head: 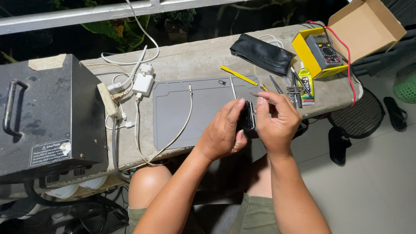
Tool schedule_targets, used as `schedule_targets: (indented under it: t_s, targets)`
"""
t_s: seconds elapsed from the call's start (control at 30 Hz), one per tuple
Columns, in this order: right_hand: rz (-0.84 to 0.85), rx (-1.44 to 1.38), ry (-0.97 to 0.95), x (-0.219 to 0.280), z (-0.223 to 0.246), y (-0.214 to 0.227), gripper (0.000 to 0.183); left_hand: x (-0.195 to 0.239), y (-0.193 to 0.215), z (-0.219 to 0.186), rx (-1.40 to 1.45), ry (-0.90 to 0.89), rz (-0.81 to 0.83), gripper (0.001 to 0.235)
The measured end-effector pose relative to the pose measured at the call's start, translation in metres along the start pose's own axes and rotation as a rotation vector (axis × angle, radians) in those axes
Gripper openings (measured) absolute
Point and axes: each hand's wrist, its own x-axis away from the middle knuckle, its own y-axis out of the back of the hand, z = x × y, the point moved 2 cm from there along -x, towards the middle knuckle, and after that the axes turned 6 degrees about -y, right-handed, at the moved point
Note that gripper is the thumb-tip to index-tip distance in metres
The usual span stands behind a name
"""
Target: The person uses a metal prying tool to carefully pry open the edges of a black smartphone. They work around the perimeter to separate the back cover, then lift and remove it to expose the internal components.
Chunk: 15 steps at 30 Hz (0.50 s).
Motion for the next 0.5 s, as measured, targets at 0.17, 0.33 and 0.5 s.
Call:
schedule_targets:
  t_s: [0.17,0.33,0.5]
  targets:
    - [-0.006,-0.23,-0.211,0.014,-0.022,0.0,0.008,0.001,0.005,0.01,0.017,0.084,-0.076,0.069]
    - [0.055,-0.294,-0.298,0.021,-0.014,-0.004,0.01,0.004,0.018,0.026,0.084,0.222,-0.154,0.07]
    - [0.203,-0.219,-0.221,0.028,0.01,-0.02,0.005,0.014,0.033,0.041,0.258,0.591,-0.268,0.078]
